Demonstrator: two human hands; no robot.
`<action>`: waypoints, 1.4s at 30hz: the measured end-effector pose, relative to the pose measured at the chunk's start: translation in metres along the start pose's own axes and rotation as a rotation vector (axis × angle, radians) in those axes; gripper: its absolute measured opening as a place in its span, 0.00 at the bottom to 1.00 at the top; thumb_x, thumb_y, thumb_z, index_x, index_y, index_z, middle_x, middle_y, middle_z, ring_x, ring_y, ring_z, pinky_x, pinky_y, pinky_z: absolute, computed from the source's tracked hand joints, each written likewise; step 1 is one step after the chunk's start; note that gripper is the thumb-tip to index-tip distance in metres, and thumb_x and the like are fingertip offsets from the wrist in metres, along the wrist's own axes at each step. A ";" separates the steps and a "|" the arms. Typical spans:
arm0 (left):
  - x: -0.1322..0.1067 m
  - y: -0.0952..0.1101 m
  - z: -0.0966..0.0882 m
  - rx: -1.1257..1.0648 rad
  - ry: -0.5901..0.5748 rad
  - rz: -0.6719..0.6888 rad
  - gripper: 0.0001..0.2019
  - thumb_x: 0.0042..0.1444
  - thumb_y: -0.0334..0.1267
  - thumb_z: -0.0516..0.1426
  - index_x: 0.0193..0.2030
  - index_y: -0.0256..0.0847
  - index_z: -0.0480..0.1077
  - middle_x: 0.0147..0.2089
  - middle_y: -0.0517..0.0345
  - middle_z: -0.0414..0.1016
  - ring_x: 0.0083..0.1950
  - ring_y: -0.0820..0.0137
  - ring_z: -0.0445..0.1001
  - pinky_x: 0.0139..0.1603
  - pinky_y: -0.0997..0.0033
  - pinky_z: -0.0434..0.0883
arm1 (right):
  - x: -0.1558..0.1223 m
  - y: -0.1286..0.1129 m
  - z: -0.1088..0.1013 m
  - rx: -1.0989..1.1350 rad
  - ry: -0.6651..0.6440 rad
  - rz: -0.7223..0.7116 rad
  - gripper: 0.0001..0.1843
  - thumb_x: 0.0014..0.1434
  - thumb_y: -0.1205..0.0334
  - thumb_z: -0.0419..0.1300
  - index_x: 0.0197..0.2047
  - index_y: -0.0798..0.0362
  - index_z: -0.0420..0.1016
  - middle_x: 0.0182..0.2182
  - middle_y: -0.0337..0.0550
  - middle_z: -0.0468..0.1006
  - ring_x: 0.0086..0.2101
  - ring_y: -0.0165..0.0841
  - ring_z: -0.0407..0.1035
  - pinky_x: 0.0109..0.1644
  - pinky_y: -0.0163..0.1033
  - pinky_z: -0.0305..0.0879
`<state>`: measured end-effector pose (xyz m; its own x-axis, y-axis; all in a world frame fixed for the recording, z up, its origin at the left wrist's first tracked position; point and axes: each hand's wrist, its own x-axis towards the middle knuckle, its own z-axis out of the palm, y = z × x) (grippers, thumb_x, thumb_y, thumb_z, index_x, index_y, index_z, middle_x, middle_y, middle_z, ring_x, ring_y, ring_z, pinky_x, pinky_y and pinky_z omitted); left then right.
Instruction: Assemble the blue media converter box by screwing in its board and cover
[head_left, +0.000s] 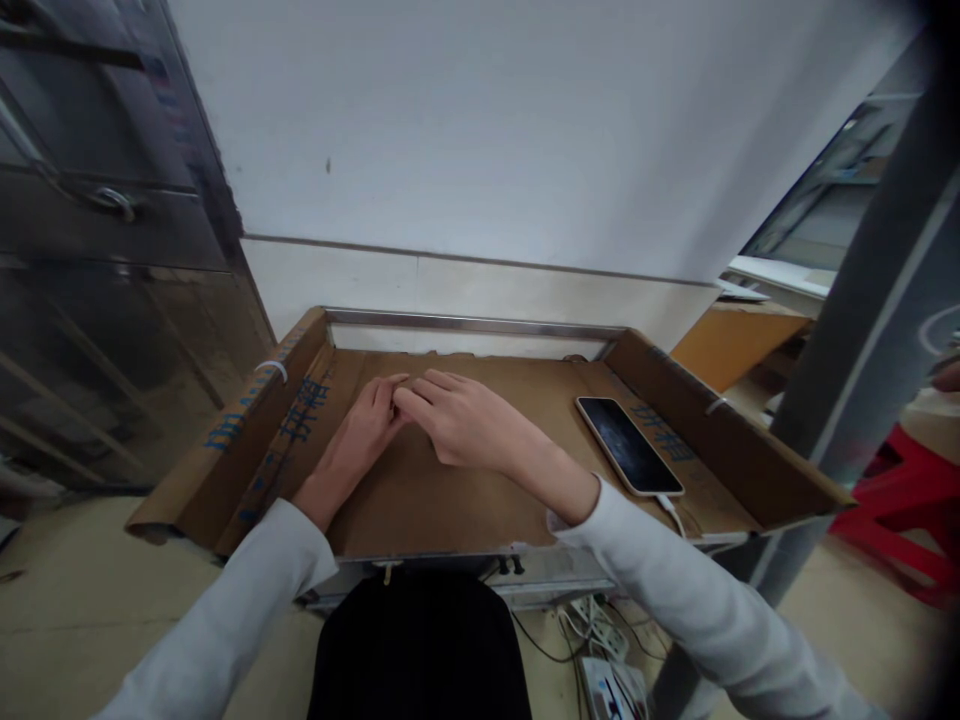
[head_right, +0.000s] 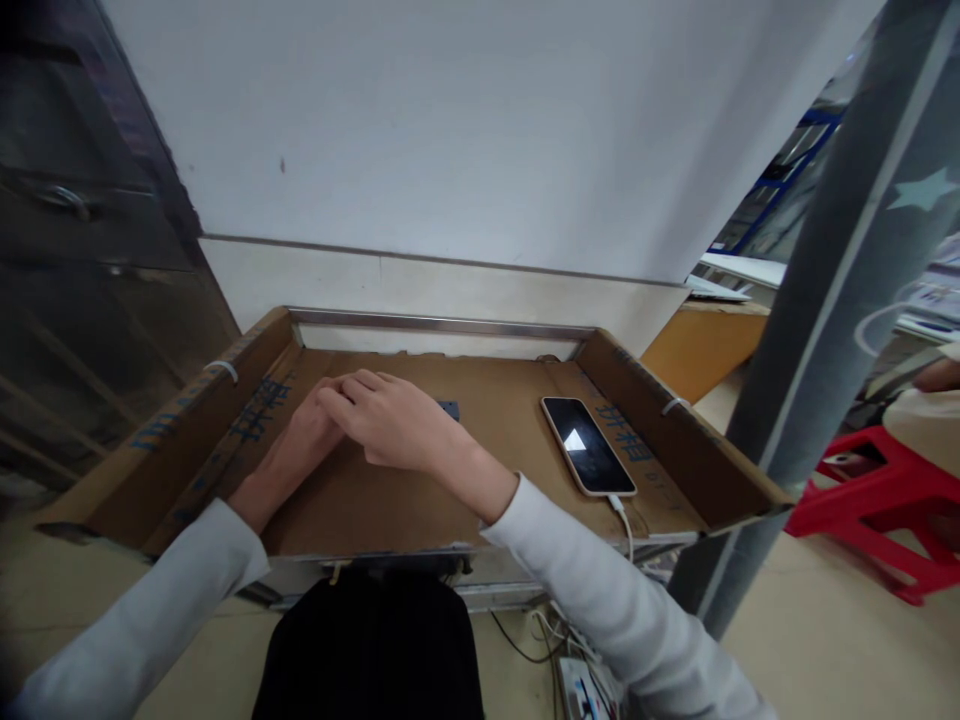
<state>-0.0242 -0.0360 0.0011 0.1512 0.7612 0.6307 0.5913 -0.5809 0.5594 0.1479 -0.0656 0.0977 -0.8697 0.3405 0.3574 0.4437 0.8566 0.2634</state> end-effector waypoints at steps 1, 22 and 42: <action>0.000 0.000 0.000 0.046 -0.011 0.039 0.08 0.57 0.31 0.53 0.44 0.41 0.65 0.44 0.51 0.71 0.49 0.61 0.71 0.53 0.59 0.69 | -0.001 0.001 0.000 0.003 -0.001 0.008 0.17 0.55 0.77 0.53 0.49 0.63 0.65 0.39 0.54 0.74 0.42 0.40 0.67 0.46 0.43 0.63; 0.000 0.005 0.001 0.208 0.082 0.201 0.20 0.61 0.34 0.52 0.60 0.42 0.56 0.49 0.50 0.69 0.48 0.66 0.74 0.52 0.61 0.73 | -0.050 0.047 -0.018 0.588 0.352 0.558 0.08 0.62 0.58 0.54 0.37 0.53 0.68 0.26 0.40 0.72 0.27 0.29 0.65 0.34 0.37 0.61; -0.005 0.017 -0.002 0.144 -0.295 0.358 0.18 0.65 0.37 0.49 0.62 0.43 0.57 0.59 0.51 0.66 0.60 0.67 0.66 0.63 0.60 0.65 | -0.074 0.095 -0.068 0.453 -0.049 0.637 0.10 0.59 0.57 0.54 0.35 0.55 0.70 0.31 0.45 0.77 0.30 0.32 0.67 0.34 0.38 0.59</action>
<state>-0.0168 -0.0505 0.0089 0.5707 0.5824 0.5788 0.5620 -0.7910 0.2419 0.2692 -0.0352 0.1570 -0.4902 0.8275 0.2738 0.7381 0.5612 -0.3745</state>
